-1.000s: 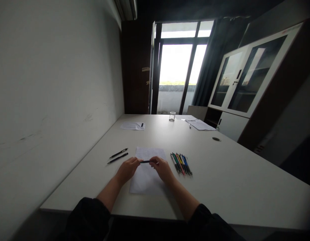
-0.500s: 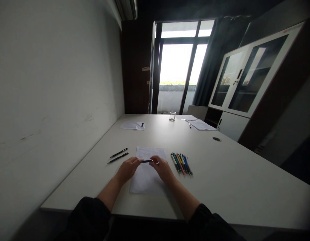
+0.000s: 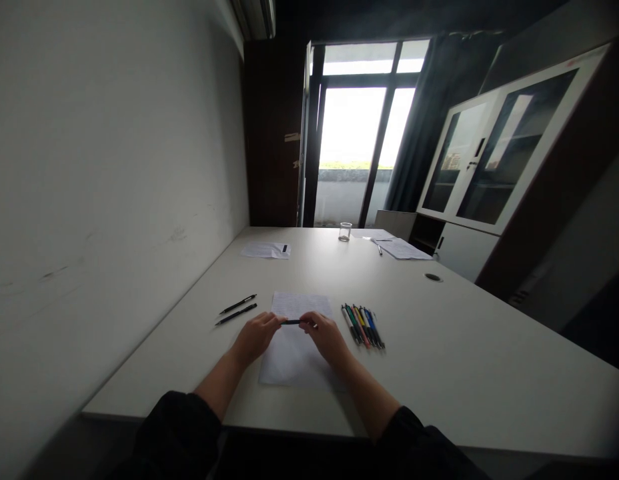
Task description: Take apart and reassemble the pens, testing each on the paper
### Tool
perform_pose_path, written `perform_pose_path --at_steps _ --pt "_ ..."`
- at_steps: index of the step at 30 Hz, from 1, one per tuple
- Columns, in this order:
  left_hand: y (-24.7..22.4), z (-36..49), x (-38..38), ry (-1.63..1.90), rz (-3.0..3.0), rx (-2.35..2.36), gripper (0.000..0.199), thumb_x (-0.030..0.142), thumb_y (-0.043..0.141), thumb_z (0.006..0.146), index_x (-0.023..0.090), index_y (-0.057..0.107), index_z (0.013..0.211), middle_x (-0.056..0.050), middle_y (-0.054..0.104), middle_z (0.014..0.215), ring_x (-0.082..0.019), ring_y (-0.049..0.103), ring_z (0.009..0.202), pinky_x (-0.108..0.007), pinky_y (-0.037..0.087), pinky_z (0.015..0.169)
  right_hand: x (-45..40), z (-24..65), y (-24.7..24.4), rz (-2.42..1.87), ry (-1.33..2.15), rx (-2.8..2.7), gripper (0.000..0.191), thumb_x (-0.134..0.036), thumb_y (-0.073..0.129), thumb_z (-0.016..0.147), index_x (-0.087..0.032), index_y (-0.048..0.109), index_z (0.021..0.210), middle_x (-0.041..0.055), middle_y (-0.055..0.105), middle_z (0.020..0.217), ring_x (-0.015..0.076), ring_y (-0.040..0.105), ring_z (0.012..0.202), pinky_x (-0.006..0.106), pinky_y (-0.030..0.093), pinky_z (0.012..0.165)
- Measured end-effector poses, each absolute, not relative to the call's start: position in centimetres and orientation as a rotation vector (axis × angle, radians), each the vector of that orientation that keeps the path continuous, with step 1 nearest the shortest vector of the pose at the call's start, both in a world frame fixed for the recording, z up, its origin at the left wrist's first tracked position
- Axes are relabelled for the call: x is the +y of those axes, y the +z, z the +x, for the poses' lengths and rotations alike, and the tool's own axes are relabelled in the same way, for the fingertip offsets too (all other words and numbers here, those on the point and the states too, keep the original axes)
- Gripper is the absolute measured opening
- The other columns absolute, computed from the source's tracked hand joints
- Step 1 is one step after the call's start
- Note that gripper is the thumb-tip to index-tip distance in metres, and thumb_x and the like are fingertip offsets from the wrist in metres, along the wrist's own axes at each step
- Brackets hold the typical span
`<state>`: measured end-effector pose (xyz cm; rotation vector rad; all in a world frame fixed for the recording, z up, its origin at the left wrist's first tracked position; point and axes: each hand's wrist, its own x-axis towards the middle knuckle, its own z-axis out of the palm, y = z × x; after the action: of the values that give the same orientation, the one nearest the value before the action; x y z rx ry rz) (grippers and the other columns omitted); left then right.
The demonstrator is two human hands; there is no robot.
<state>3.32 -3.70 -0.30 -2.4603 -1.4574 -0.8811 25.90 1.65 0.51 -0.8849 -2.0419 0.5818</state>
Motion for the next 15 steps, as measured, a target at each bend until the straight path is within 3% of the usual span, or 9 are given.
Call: perform_pose_path --at_steps 11,15 --pt "0.17 3.36 -3.96 -0.851 -2.461 -1.344 0.03 0.015 0.046 0.096 0.024 0.056 0.124 -0.005 0.068 0.098 -0.017 0.061 0.087 -0.031 0.053 0.079 1.61 26.04 0.22 -0.928 0.578 -2.124 0.01 -0.023 0.057 0.089 -0.021 0.062 0.081 -0.0012 0.064 0.066 0.0144 0.059 0.062 0.025 0.043 0.063" --pt "0.08 3.28 -3.9 -0.867 -2.465 -1.358 0.031 0.016 0.048 0.096 0.025 0.055 0.125 -0.005 0.068 0.098 -0.018 0.062 0.086 -0.033 0.053 0.079 1.6 26.12 0.39 -0.901 0.436 -2.168 0.007 -0.022 0.058 0.09 -0.021 0.064 0.087 0.0021 0.067 0.078 0.0171 0.06 0.073 0.027 0.045 0.069"
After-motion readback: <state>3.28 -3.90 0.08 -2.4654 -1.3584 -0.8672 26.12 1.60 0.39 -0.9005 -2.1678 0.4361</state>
